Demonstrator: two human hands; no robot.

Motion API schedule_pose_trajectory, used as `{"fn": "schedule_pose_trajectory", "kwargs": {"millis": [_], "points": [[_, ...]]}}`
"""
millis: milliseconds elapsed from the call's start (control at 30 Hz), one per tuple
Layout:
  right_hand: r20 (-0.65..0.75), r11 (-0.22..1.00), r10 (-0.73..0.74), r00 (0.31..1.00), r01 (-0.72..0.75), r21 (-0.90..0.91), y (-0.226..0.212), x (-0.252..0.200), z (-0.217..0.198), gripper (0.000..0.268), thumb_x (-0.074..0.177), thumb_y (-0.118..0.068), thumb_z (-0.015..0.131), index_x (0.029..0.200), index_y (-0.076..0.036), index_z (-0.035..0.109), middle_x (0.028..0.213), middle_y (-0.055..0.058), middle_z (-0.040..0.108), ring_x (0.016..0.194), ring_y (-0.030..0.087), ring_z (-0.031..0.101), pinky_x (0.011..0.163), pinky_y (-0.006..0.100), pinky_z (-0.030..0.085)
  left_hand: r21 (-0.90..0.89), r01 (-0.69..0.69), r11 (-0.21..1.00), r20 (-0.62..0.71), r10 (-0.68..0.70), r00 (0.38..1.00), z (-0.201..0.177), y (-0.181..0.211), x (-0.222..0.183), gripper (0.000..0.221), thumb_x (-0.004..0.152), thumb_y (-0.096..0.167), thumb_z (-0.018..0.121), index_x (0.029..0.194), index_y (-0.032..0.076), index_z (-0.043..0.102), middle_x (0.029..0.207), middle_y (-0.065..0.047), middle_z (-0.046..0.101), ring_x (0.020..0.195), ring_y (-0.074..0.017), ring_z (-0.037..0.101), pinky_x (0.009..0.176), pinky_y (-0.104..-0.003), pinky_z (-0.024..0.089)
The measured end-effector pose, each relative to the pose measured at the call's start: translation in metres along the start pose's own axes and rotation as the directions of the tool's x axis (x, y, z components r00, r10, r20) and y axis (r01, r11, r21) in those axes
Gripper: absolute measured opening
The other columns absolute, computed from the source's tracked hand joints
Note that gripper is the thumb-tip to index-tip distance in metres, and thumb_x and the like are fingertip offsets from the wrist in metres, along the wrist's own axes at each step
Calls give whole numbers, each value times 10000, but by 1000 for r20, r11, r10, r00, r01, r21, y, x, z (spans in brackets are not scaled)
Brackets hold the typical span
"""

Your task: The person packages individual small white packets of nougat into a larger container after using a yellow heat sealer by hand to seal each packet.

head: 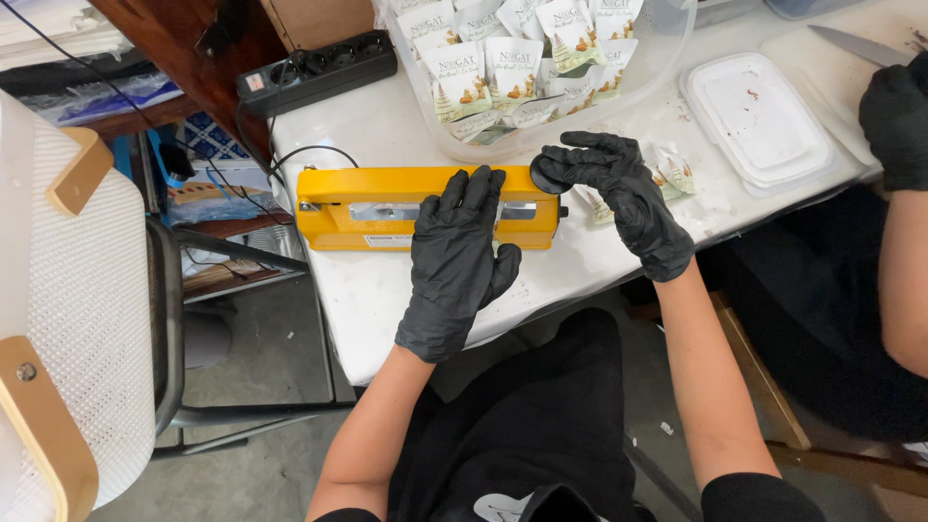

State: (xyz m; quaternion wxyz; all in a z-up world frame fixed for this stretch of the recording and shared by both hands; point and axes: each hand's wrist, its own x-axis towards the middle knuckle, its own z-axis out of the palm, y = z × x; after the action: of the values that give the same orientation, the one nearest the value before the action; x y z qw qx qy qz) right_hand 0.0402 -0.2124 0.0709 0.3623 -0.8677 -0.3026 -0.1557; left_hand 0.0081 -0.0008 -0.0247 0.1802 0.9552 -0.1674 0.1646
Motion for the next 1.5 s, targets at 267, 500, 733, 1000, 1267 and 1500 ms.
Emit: {"fn": "schedule_pose_trajectory", "kwargs": {"millis": [267,500,733,1000,1267,1500], "points": [[-28,1000,5,1000,-4,16,-1,0,2,285,1085,-143,508,1308,-17,634,1391,261,570,1314,466,492,1092,518,388,-20,-20,1000,-10,19,1000,-8,1,-1,892,823,575,558,1603,178,386,1682,-39,307,1532,-324,294,1216,-529,215],[-58,999,11,998,-9,33,-1,1,2,277,1082,-135,516,1286,-5,650,1370,269,587,1298,475,507,1081,523,407,-12,-21,1000,-17,20,1000,-4,1,1,906,811,571,564,1604,171,385,1676,-45,318,1522,-327,310,1205,-536,227],[-89,999,7,996,-4,41,-7,2,3,272,1080,-129,521,1269,5,663,1353,276,600,1285,483,519,1072,527,422,-11,-17,1000,0,17,1000,-8,2,0,906,826,581,553,1613,173,365,1679,-40,308,1528,-323,295,1206,-525,216],[-129,998,8,992,0,57,-11,3,4,265,1077,-119,530,1243,19,683,1327,286,620,1265,494,538,1058,534,445,-31,-23,999,-11,23,1000,-9,2,0,884,840,557,558,1615,180,361,1674,-42,322,1521,-326,308,1200,-531,227],[-147,996,10,989,3,86,-19,0,4,261,1074,-111,537,1222,30,699,1306,294,637,1248,503,553,1047,539,463,-26,-43,999,-76,40,996,-27,4,3,798,869,426,542,1611,182,376,1665,-40,342,1508,-308,334,1180,-507,238],[-233,990,-143,962,144,-12,-15,10,8,312,958,-52,750,1267,-31,710,1341,161,628,1275,376,568,1119,444,451,-171,-7,985,-305,-46,951,-74,14,-11,754,864,310,610,1587,196,427,1626,-72,405,1495,-340,385,1149,-468,336]]}}
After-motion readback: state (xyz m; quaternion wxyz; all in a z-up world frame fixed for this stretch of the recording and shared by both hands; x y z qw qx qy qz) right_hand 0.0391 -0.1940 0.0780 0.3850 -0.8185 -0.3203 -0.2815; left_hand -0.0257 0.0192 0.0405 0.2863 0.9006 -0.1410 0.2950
